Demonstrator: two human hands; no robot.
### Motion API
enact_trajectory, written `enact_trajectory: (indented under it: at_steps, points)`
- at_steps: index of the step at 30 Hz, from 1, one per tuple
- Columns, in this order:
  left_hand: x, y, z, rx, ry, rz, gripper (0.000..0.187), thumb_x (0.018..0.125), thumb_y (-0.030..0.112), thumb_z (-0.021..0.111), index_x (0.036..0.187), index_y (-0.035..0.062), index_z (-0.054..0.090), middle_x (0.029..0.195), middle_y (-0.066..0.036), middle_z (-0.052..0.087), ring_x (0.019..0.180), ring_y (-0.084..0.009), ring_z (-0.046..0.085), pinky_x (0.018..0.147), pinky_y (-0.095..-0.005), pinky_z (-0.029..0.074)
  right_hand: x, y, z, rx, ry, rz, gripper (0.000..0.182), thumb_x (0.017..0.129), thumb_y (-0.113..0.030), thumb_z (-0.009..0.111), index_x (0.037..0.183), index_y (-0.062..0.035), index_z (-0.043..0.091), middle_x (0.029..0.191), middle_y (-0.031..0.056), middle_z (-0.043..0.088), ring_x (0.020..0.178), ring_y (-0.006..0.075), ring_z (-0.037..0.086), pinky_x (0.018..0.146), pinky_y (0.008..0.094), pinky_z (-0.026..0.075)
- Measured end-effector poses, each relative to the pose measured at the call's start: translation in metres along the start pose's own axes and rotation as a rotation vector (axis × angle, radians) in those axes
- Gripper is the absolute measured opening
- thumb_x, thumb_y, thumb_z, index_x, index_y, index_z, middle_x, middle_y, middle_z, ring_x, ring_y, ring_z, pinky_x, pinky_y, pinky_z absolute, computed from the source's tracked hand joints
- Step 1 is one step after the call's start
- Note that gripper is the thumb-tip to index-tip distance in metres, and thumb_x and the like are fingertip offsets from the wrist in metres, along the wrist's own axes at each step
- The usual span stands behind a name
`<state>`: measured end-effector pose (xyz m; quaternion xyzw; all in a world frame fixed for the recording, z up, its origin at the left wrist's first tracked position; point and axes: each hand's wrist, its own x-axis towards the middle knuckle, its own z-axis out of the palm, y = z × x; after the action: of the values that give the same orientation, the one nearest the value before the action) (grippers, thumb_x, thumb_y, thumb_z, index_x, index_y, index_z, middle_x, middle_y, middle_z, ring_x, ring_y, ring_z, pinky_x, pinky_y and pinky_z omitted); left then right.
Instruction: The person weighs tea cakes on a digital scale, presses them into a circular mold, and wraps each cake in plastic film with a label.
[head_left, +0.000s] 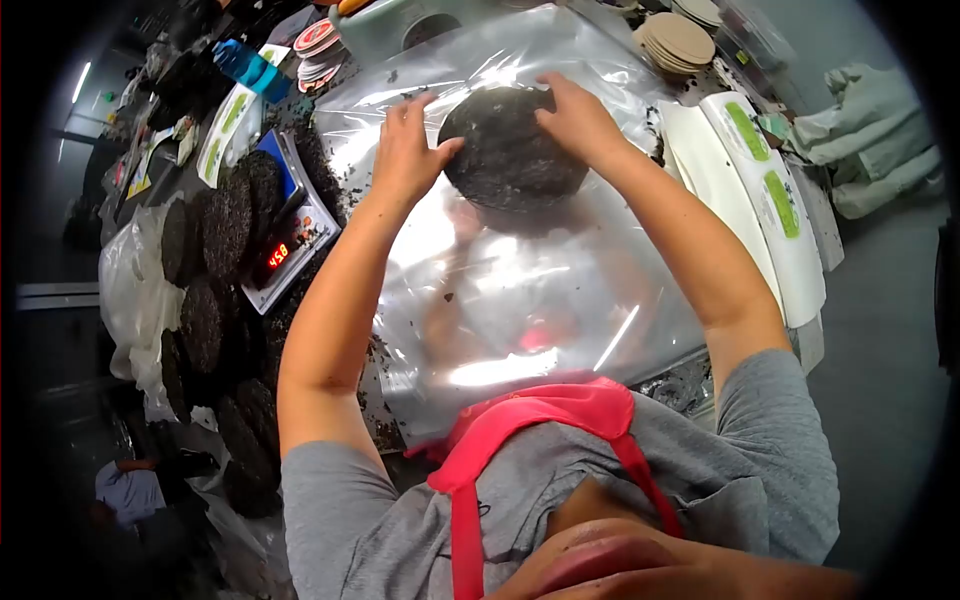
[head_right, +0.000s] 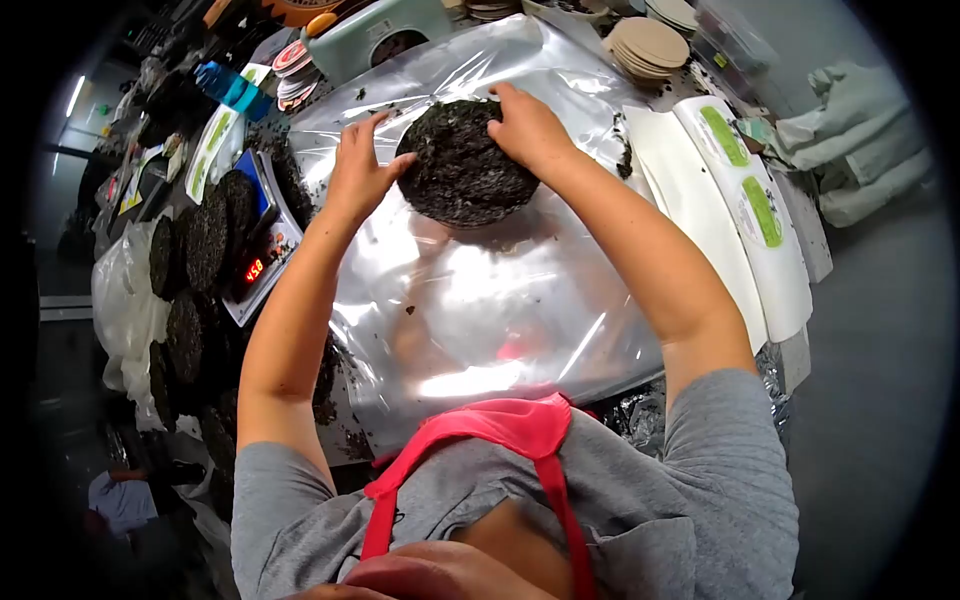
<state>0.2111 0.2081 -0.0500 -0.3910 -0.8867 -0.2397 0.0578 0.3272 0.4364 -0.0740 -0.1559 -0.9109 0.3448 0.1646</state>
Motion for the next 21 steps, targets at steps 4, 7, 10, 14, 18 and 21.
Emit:
enact_trajectory:
  at_steps: [4, 7, 10, 14, 18, 21]
  points:
    - [-0.005, 0.007, -0.005, 0.164, -0.214, 0.404, 0.081, 0.077, 0.054, 0.074, 0.144, 0.0149, 0.048, 0.134, -0.013, 0.056, 0.122, -0.0349, 0.054, 0.098, -0.0445, 0.046, 0.013, 0.009, 0.006, -0.088, 0.055, -0.067, 0.053, 0.082, -0.02, 0.07, 0.131, -0.0076, 0.055, 0.122, 0.0211, 0.064, 0.112, 0.0381, 0.06, 0.098, 0.0446, 0.047]
    - [-0.007, 0.002, 0.012, 0.251, -0.272, 0.374, 0.09, 0.074, 0.06, 0.072, 0.146, 0.0144, 0.045, 0.125, -0.013, 0.06, 0.119, -0.0326, 0.056, 0.094, -0.044, 0.046, 0.022, 0.001, -0.009, -0.275, 0.184, -0.324, 0.058, 0.078, -0.028, 0.078, 0.129, -0.0069, 0.06, 0.124, 0.0182, 0.063, 0.118, 0.0358, 0.055, 0.101, 0.0444, 0.044]
    - [0.006, 0.016, 0.002, 0.375, -0.395, 0.273, 0.109, 0.066, 0.058, 0.08, 0.149, 0.0031, 0.036, 0.118, -0.014, 0.061, 0.112, -0.0327, 0.058, 0.089, -0.0428, 0.047, 0.032, -0.039, -0.062, -0.349, -0.475, -0.365, 0.076, 0.069, -0.032, 0.085, 0.133, -0.0029, 0.056, 0.121, 0.0183, 0.06, 0.113, 0.0365, 0.058, 0.096, 0.042, 0.048]
    - [0.029, 0.019, 0.023, 0.41, -0.451, 0.333, 0.106, 0.064, 0.053, 0.086, 0.143, -0.001, 0.04, 0.117, -0.013, 0.062, 0.11, -0.0289, 0.062, 0.088, -0.0391, 0.051, 0.039, -0.054, -0.023, -0.637, -0.83, -0.312, 0.057, 0.062, -0.026, 0.089, 0.102, 0.005, 0.062, 0.113, 0.0207, 0.059, 0.105, 0.0353, 0.061, 0.087, 0.0427, 0.052]
    - [0.017, 0.011, 0.093, 0.532, -0.603, 0.249, 0.097, 0.066, 0.035, 0.086, 0.139, -0.0089, 0.04, 0.113, -0.019, 0.062, 0.097, -0.0307, 0.068, 0.079, -0.0372, 0.058, 0.025, -0.041, 0.035, -0.716, -1.035, -0.173, 0.056, 0.062, -0.021, 0.089, 0.106, 0.0052, 0.067, 0.114, 0.0217, 0.06, 0.1, 0.0344, 0.063, 0.083, 0.041, 0.055]
    - [0.012, 0.002, 0.122, 0.575, -0.518, 0.185, 0.078, 0.069, 0.03, 0.085, 0.129, -0.005, 0.049, 0.113, -0.019, 0.062, 0.099, -0.0323, 0.068, 0.081, -0.0382, 0.058, 0.009, -0.008, 0.063, -0.745, -0.701, -0.321, 0.048, 0.063, -0.016, 0.087, 0.1, 0.0072, 0.069, 0.107, 0.0216, 0.063, 0.099, 0.0345, 0.063, 0.08, 0.0415, 0.057]
